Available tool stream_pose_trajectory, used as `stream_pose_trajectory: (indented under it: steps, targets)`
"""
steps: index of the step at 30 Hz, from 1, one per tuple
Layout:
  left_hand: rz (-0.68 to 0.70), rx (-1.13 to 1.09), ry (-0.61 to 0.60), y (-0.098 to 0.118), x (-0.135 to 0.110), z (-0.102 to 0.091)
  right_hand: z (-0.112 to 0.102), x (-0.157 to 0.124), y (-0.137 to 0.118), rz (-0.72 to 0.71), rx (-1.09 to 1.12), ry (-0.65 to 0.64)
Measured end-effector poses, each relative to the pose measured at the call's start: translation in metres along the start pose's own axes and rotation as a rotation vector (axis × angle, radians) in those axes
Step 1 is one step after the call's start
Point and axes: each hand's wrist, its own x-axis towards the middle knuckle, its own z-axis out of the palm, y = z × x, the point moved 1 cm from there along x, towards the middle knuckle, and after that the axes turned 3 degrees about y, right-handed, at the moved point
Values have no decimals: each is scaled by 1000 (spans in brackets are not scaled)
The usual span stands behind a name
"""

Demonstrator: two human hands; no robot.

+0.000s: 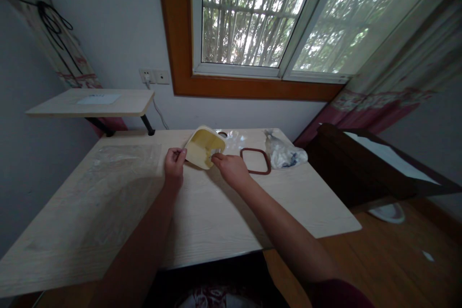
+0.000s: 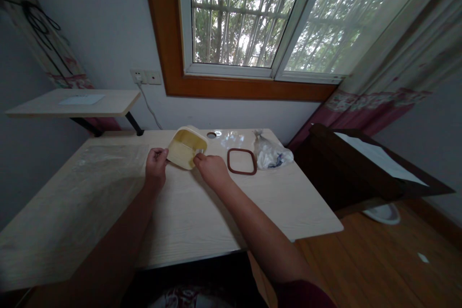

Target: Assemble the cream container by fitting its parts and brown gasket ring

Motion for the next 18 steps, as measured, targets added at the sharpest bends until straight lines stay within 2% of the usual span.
stream_pose_trajectory:
  steps: [11,18]
  targets:
    - [-75,-21,-47,-3,-2,3,-1,-2,-5,60,-10,-1]
    - [-90,-4,-46,3,-8,8,5,-10,-15,78,21,34]
